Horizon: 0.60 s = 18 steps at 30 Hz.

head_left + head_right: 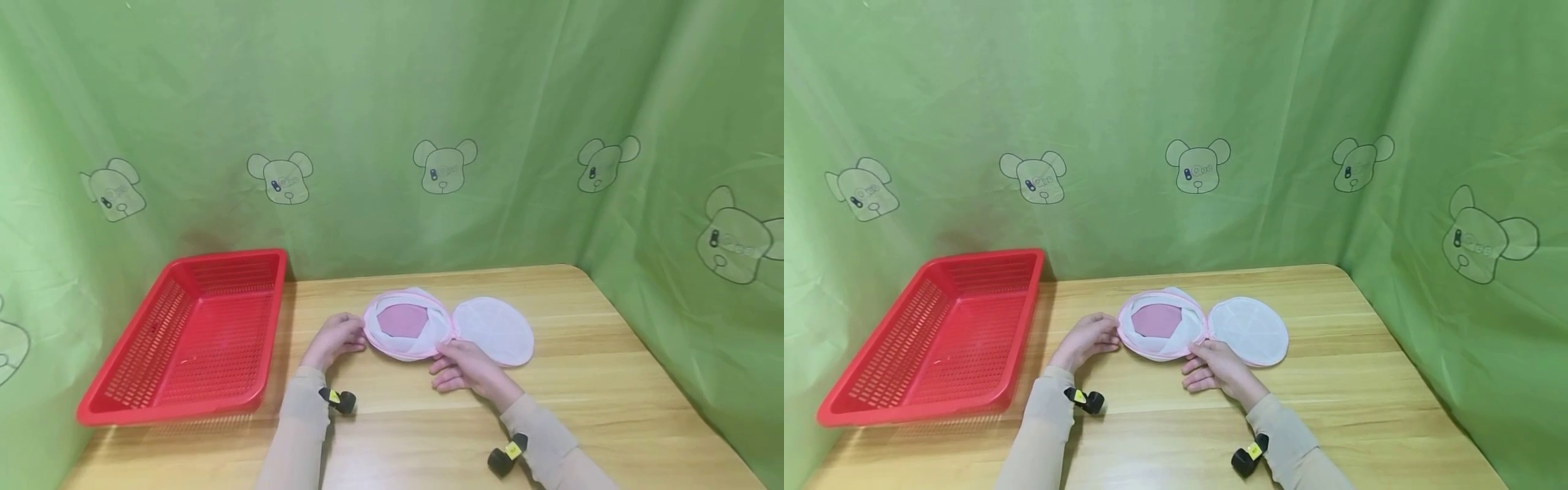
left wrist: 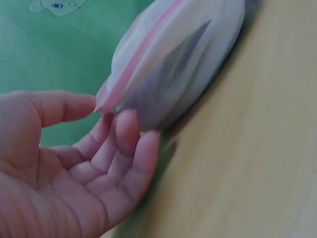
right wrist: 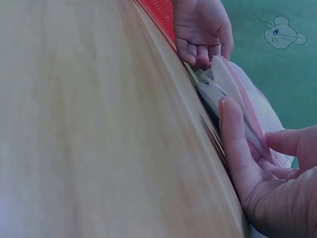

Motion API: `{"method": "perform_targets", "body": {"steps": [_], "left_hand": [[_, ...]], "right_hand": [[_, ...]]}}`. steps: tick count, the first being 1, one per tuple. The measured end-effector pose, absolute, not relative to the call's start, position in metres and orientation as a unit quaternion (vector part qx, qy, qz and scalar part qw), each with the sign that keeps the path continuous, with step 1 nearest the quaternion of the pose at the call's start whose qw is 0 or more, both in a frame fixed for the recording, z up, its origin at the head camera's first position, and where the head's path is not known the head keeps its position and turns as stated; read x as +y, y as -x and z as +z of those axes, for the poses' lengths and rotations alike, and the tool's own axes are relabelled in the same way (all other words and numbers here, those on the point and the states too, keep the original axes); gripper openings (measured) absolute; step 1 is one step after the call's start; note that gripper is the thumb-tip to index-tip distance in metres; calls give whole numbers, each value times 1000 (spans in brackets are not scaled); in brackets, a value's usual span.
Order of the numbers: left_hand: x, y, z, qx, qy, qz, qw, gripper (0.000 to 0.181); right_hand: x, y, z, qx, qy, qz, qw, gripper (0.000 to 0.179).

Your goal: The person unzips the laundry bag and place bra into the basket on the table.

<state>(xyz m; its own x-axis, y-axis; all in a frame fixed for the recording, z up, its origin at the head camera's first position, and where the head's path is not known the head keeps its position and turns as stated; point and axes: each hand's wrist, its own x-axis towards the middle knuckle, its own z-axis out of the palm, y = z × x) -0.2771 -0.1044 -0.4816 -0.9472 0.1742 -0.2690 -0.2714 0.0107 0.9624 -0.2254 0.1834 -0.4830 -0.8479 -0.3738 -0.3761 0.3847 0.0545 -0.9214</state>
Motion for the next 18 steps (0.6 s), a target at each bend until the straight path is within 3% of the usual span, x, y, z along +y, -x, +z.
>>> {"method": "perform_targets", "body": {"steps": [8,18], "left_hand": [[-97,274,-462,737,65,667,87,17],[-74,261,-433,731,11,682,13,21]], "right_hand": [[184,226,-483,671,-4,-688,276,39],[184,227,-485,669,-8,-690,277,37]]}}
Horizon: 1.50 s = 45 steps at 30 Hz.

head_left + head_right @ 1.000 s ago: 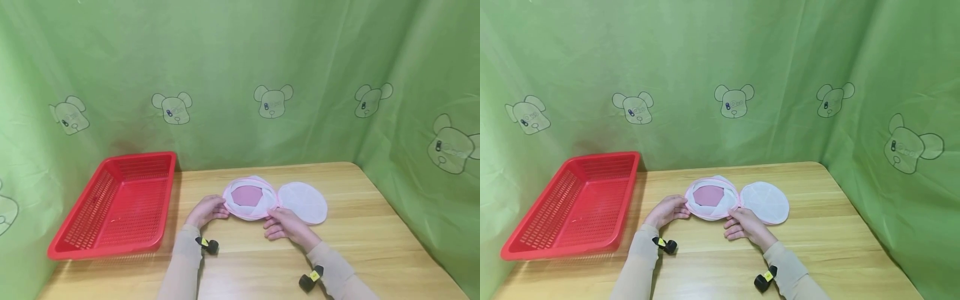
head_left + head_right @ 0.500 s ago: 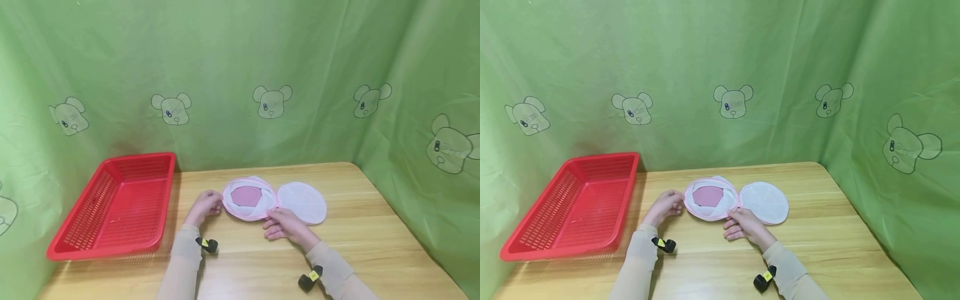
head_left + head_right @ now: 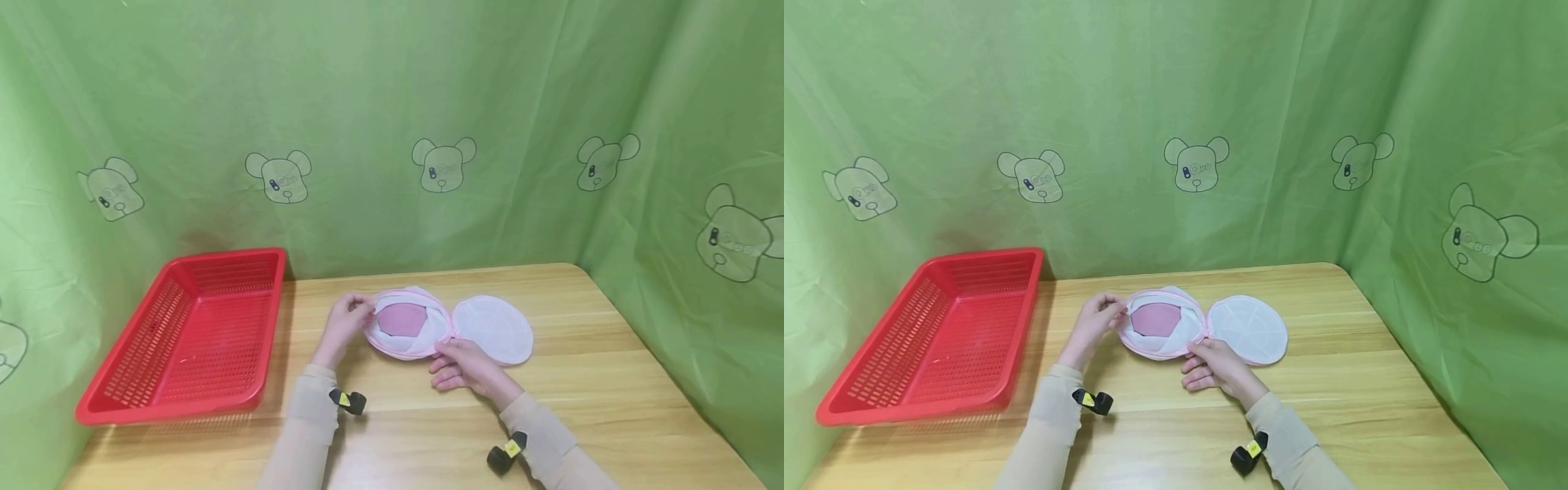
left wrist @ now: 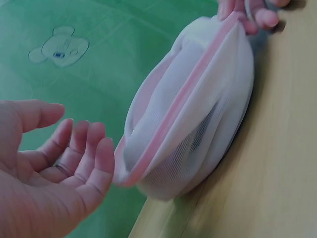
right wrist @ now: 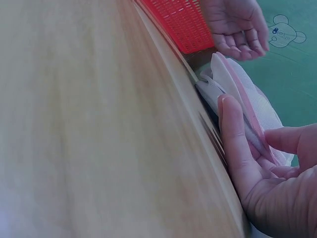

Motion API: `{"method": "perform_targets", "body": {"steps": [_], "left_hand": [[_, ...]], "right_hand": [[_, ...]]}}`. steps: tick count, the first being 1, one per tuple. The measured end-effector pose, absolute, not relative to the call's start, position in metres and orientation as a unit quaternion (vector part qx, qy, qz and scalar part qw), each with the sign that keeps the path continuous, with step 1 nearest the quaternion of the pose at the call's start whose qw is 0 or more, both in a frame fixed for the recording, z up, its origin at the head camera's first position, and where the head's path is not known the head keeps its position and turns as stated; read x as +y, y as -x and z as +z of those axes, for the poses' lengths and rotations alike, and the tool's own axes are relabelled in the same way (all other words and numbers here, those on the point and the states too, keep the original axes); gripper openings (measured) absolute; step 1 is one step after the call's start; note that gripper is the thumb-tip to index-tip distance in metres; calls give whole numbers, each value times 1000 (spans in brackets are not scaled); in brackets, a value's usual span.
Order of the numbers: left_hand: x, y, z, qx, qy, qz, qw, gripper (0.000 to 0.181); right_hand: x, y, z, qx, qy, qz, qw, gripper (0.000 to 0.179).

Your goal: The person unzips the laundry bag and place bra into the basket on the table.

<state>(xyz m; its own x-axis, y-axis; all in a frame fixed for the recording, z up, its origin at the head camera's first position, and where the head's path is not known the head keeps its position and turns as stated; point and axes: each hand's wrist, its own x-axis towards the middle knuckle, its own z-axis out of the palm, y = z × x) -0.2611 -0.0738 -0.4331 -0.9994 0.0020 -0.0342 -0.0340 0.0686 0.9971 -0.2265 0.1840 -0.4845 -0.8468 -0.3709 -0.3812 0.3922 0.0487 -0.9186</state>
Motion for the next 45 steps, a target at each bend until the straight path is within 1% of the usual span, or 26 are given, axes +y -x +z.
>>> {"method": "perform_targets", "body": {"steps": [7,12,18,24,33,40,42,45], "left_hand": [[-59,265,-440,711,-46,702,8,26],[-53,263,-438,740,-76,668,13,23],[-44,264,-444,783,-104,613,-4,20],[-33,266,-447,811,-105,576,-20,19],[-19,268,-447,861,-56,504,-40,14],[-15,264,-443,893,-43,443,-61,25],[-14,264,-444,902,-43,424,-69,31],[-14,263,-445,908,-36,414,-60,43]], "right_hand": [[183,228,-483,670,-8,-688,279,38],[182,229,-483,668,-5,-690,280,37],[181,228,-484,668,-6,-689,282,37],[183,228,-484,671,-11,-686,280,37],[186,225,-485,677,-8,-681,279,35],[183,226,-486,677,-7,-682,278,34],[183,227,-486,677,-6,-682,278,34],[183,227,-486,677,-4,-681,277,34]]}}
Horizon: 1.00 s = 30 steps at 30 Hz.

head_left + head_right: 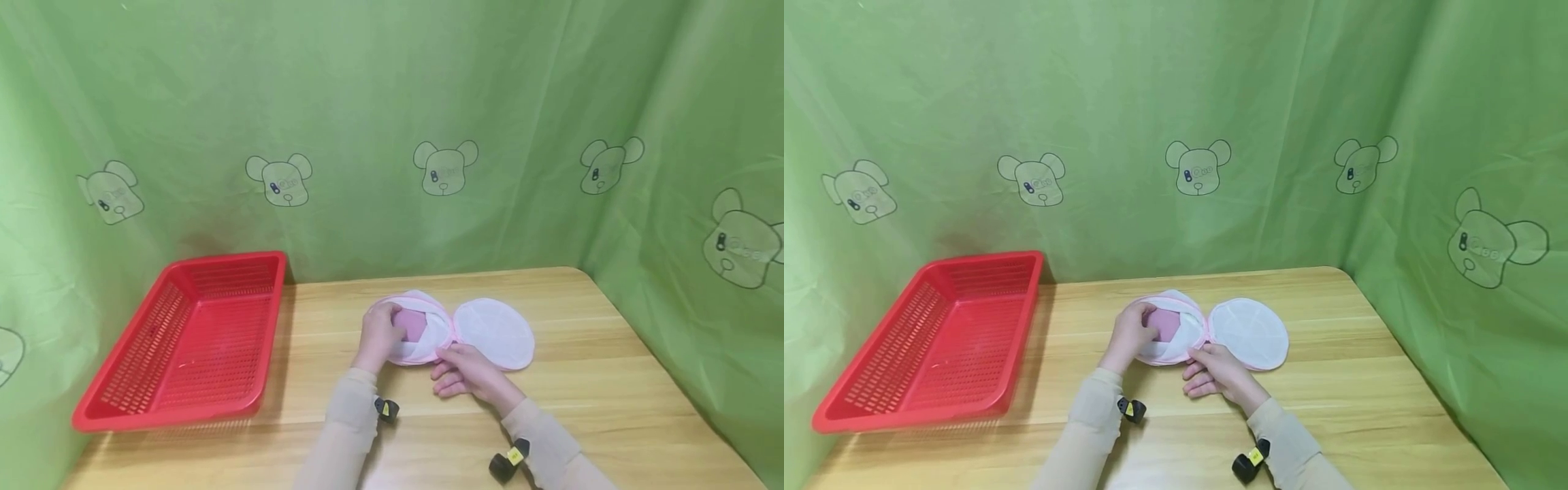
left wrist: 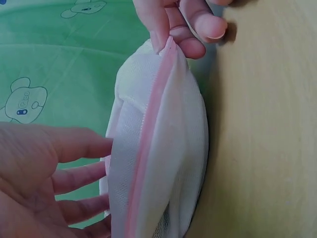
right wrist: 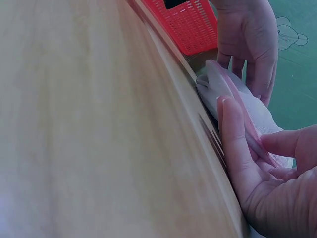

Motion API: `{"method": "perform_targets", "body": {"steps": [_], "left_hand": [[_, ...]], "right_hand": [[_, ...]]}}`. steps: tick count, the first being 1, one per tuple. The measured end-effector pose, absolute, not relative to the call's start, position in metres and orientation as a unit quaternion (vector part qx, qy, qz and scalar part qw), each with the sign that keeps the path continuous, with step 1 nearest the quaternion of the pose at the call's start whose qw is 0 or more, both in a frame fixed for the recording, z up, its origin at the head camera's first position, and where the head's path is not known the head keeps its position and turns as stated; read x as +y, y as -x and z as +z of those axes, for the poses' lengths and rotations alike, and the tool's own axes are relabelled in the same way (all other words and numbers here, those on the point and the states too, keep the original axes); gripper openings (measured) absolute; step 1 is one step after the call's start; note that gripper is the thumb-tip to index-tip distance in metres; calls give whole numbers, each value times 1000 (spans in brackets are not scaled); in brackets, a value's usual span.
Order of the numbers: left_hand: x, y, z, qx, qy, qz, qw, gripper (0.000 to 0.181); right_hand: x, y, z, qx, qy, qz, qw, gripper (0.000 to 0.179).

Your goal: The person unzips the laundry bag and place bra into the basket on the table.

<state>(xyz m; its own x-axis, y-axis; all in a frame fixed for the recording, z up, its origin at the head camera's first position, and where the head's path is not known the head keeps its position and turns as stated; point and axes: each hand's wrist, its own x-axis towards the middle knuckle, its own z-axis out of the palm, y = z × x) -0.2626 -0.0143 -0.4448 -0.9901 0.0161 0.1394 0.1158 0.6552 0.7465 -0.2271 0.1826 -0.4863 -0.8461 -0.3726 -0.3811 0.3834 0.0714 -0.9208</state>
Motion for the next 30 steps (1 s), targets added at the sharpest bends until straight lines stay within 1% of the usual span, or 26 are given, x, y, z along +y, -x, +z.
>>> {"method": "perform_targets", "body": {"steps": [4,7,20,25,30], "left_hand": [[-14,262,-448,-910,27,-414,26,58],[-14,262,-449,-913,21,-407,10,66],[-18,265,-459,-941,34,-337,-1,88],[-17,265,-462,-947,32,-320,-7,92],[-17,267,-465,-942,23,-333,-9,90]], "right_hand": [[184,227,-487,678,-6,-680,277,33],[184,227,-487,679,-4,-680,278,34],[181,227,-487,680,-8,-680,273,33],[183,228,-487,678,-3,-681,277,33],[182,228,-484,678,-8,-679,282,32]]}}
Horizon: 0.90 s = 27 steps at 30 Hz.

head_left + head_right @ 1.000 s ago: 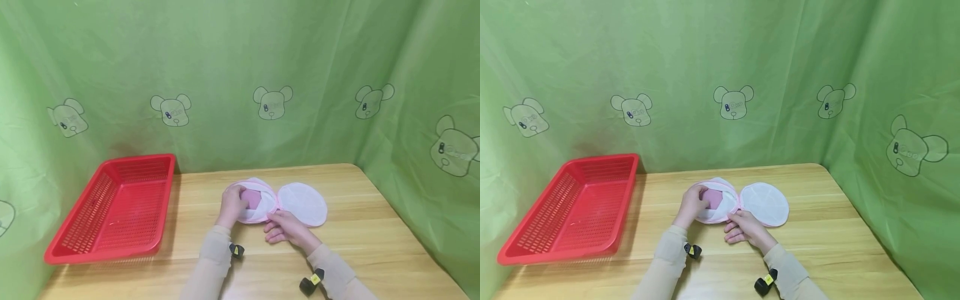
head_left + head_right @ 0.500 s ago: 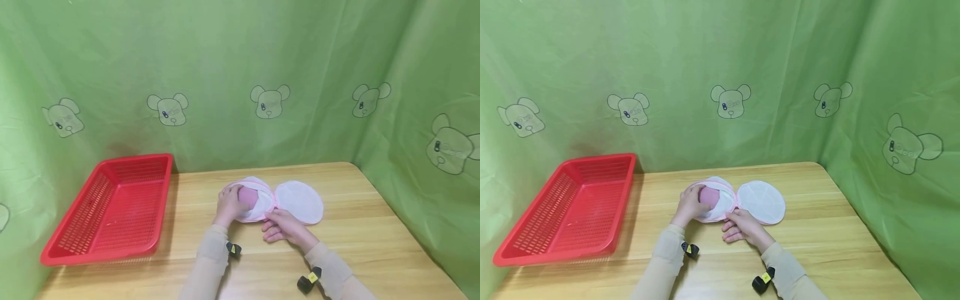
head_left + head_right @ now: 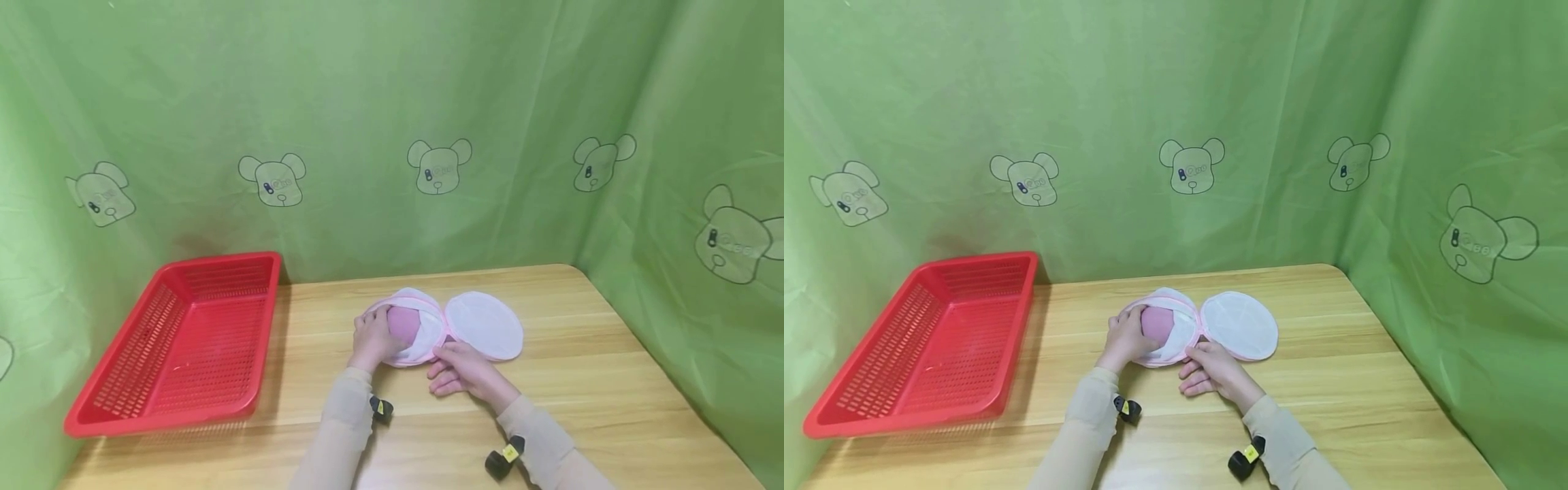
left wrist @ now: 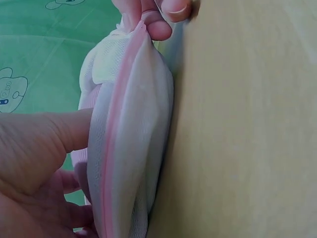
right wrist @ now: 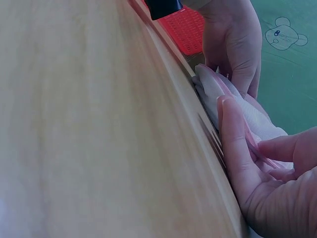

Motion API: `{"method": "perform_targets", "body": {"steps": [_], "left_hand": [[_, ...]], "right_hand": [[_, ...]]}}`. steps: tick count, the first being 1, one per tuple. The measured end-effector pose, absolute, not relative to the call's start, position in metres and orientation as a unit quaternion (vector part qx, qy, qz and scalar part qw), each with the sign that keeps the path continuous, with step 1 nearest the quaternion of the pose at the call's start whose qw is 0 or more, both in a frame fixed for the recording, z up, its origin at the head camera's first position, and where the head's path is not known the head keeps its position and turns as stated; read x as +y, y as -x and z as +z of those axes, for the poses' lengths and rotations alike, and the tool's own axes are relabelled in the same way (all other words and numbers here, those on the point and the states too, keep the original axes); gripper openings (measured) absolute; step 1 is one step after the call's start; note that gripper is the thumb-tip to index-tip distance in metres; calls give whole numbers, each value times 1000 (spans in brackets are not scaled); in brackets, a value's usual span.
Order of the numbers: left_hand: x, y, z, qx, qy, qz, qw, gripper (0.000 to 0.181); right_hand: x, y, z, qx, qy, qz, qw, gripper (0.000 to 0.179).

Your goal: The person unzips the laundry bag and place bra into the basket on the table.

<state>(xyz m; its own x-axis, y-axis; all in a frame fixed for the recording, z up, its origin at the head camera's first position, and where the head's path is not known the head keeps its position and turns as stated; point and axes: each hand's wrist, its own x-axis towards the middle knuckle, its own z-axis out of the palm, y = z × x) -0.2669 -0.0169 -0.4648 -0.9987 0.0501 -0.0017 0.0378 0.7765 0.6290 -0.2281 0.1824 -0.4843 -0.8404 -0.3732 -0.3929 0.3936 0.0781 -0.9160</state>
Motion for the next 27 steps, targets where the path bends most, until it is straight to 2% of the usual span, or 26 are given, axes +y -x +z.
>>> {"method": "perform_targets", "body": {"steps": [14,20,27], "left_hand": [[-21,270,-469,921,-13,390,15,82],[-28,271,-470,903,-13,429,30,72],[-35,273,-472,877,-34,477,52,62]], "right_hand": [[183,228,-484,676,-13,-684,275,30],[183,228,-485,676,-15,-684,273,34],[184,228,-485,668,-14,-690,278,29]]}}
